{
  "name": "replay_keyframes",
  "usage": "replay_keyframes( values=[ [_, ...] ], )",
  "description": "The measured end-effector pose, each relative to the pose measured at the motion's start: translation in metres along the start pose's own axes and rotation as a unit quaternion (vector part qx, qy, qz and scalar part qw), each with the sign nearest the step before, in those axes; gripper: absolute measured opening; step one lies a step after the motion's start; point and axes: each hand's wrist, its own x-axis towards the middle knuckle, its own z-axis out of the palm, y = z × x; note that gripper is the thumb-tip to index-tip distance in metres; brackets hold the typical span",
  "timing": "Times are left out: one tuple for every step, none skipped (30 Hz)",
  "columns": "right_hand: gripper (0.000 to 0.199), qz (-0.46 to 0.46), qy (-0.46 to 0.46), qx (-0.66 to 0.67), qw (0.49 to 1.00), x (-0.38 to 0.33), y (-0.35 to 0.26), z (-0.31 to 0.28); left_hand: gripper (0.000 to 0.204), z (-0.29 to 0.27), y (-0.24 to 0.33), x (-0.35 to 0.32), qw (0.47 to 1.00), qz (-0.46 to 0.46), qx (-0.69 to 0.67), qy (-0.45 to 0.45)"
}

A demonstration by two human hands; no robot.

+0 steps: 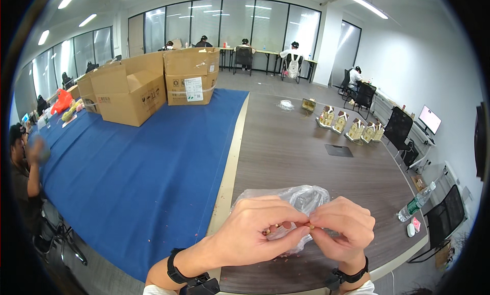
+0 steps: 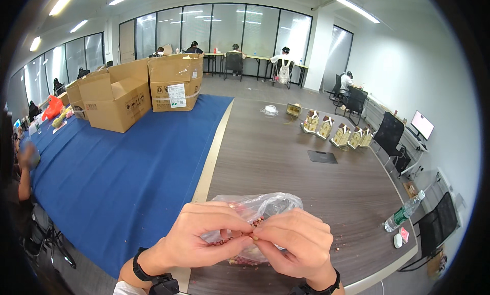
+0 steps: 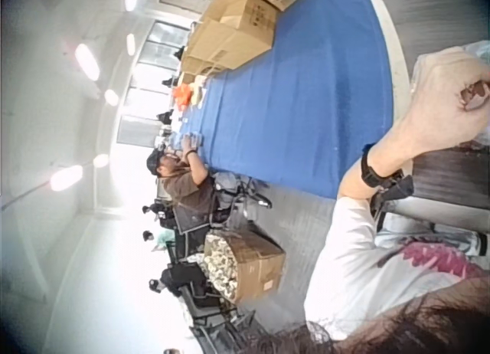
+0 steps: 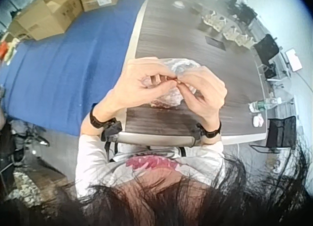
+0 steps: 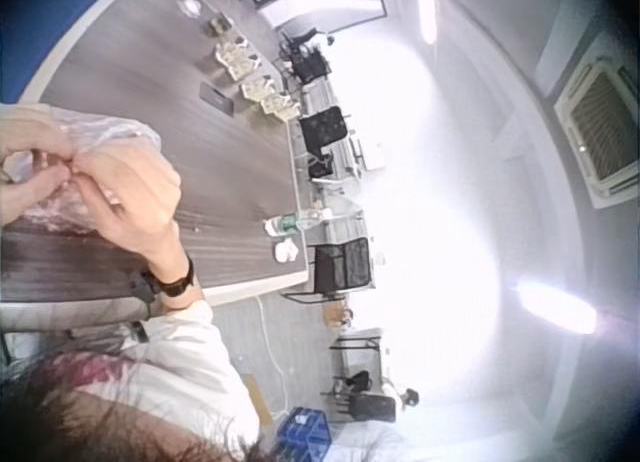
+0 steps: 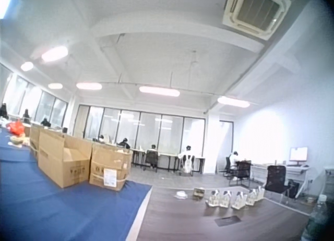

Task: The recorder manually peels the skin off peanuts from a large plastic bag while sitting at a table.

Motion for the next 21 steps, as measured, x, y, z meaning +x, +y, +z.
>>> replay_keyframes(
  values=[
    [0.025, -0.005, -0.003, -0.010, 1.000, -0.0002, -0.0014, -0.0007, 0.019, 0.0009, 0.0000, -0.0007, 1.000, 0.004, 0.000, 0.004],
    [0.025, -0.009, -0.005, -0.020, 1.000, -0.0003, -0.0021, -0.0012, 0.019, 0.0012, 0.0000, -0.0007, 1.000, 0.003, -0.001, 0.006],
    [0.025, -0.008, -0.007, -0.020, 1.000, -0.0005, -0.0024, -0.0016, 0.018, 0.0009, 0.0002, -0.0001, 1.000, 0.012, 0.000, 0.006],
    [0.024, -0.011, -0.009, -0.020, 1.000, -0.0005, -0.0026, -0.0020, 0.018, 0.0006, 0.0003, 0.0004, 1.000, 0.022, 0.002, 0.006],
    [0.023, -0.014, -0.012, -0.020, 1.000, -0.0006, -0.0026, -0.0023, 0.018, -0.0002, 0.0002, 0.0006, 1.000, 0.021, 0.000, 0.006],
    [0.023, -0.013, -0.013, -0.020, 1.000, -0.0004, -0.0023, -0.0022, 0.017, -0.0014, 0.0000, 0.0004, 1.000, 0.029, 0.006, 0.006],
    [0.023, -0.012, -0.017, -0.011, 1.000, 0.0006, -0.0027, -0.0025, 0.017, -0.0023, 0.0009, 0.0002, 0.999, 0.039, 0.012, 0.006],
    [0.023, -0.009, -0.022, -0.003, 1.000, 0.0008, -0.0020, -0.0029, 0.017, -0.0022, 0.0005, 0.0005, 0.999, 0.040, 0.009, 0.006],
    [0.023, -0.009, -0.022, -0.004, 1.000, 0.0007, -0.0016, -0.0033, 0.017, -0.0021, 0.0002, 0.0008, 0.999, 0.043, 0.013, 0.007],
    [0.022, -0.002, -0.029, -0.006, 1.000, 0.0005, -0.0012, -0.0037, 0.018, -0.0018, -0.0002, 0.0011, 0.999, 0.046, 0.016, 0.008],
    [0.022, 0.004, -0.035, -0.007, 0.999, 0.0005, -0.0012, -0.0042, 0.018, -0.0009, -0.0008, 0.0010, 0.999, 0.047, 0.015, 0.008],
    [0.022, 0.003, -0.035, -0.008, 0.999, 0.0009, -0.0016, -0.0048, 0.018, 0.0005, -0.0016, 0.0003, 0.999, 0.048, 0.016, 0.015],
    [0.022, 0.015, -0.041, -0.005, 0.999, 0.0015, -0.0023, -0.0055, 0.019, 0.0015, -0.0022, 0.0000, 0.998, 0.049, 0.017, 0.021],
    [0.022, 0.027, -0.047, -0.001, 0.999, 0.0017, -0.0022, -0.0052, 0.019, 0.0014, -0.0032, -0.0004, 0.998, 0.048, 0.017, 0.021],
    [0.022, 0.027, -0.048, -0.001, 0.999, 0.0015, -0.0014, -0.0053, 0.019, 0.0013, -0.0041, -0.0007, 0.998, 0.050, 0.020, 0.023],
    [0.022, 0.037, -0.050, 0.008, 0.998, 0.0011, -0.0003, -0.0058, 0.019, 0.0011, -0.0046, -0.0009, 0.998, 0.052, 0.023, 0.025],
    [0.022, 0.048, -0.052, 0.016, 0.997, 0.0005, -0.0001, -0.0061, 0.019, 0.0009, -0.0045, -0.0007, 0.998, 0.052, 0.023, 0.025],
    [0.022, 0.048, -0.051, 0.016, 0.997, 0.0001, -0.0002, -0.0058, 0.019, 0.0005, -0.0044, -0.0001, 0.998, 0.055, 0.029, 0.023],
    [0.022, 0.052, -0.047, 0.016, 0.997, -0.0003, -0.0004, -0.0054, 0.019, 0.0004, -0.0044, 0.0002, 0.998, 0.058, 0.035, 0.021],
    [0.022, 0.056, -0.044, 0.017, 0.997, -0.0005, -0.0005, -0.0047, 0.019, 0.0007, -0.0048, 0.0000, 0.998, 0.057, 0.035, 0.021],
    [0.022, 0.057, -0.044, 0.018, 0.997, 0.0000, -0.0006, -0.0042, 0.019, 0.0012, -0.0055, -0.0003, 0.998, 0.049, 0.028, 0.022]
  ],
)
